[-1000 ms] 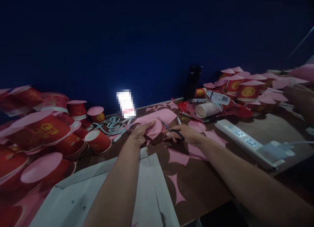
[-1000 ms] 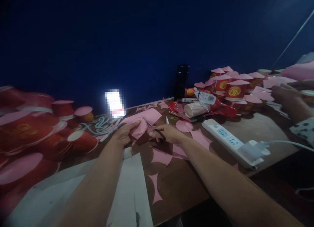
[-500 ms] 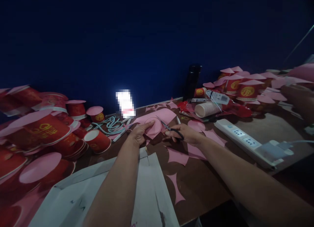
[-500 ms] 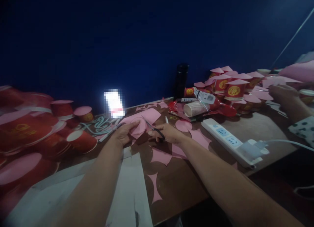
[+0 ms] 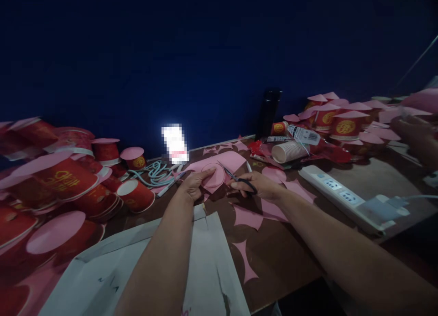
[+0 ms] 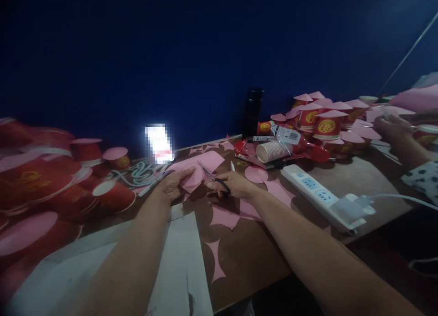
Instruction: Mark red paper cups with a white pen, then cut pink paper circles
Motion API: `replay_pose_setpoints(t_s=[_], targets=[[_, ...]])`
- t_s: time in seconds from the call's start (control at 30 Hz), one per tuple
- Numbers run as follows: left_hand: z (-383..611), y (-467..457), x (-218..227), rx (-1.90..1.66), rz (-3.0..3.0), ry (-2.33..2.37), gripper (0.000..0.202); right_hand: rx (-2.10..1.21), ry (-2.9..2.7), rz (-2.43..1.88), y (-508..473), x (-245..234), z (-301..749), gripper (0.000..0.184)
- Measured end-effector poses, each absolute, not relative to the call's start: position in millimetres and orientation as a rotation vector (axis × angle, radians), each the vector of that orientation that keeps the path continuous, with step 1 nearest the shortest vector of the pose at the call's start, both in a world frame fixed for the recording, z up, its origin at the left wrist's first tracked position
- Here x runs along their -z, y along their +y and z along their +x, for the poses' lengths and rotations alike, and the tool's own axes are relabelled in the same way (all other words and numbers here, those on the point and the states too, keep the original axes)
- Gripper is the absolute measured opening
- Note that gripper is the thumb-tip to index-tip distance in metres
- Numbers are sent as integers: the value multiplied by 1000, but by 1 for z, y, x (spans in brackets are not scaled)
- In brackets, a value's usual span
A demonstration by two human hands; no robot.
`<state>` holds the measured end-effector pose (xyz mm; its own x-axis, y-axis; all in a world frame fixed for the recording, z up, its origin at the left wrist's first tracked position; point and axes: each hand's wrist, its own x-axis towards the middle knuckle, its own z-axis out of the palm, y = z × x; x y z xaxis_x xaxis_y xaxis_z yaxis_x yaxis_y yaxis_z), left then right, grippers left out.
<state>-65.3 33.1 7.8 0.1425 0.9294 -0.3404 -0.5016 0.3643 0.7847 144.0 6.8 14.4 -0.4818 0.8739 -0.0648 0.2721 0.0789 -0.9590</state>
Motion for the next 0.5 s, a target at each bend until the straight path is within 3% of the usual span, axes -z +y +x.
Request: replay_pose_setpoints(t_s=[0.2,0.5], targets=[[-67,34,-5,-1120,573,916,28,-1434,-1806,-1132,7,-15,144,32],[-68,34,-4,-1113,583,900,25,-1393,-1847,-1208,4,-22,142,41]])
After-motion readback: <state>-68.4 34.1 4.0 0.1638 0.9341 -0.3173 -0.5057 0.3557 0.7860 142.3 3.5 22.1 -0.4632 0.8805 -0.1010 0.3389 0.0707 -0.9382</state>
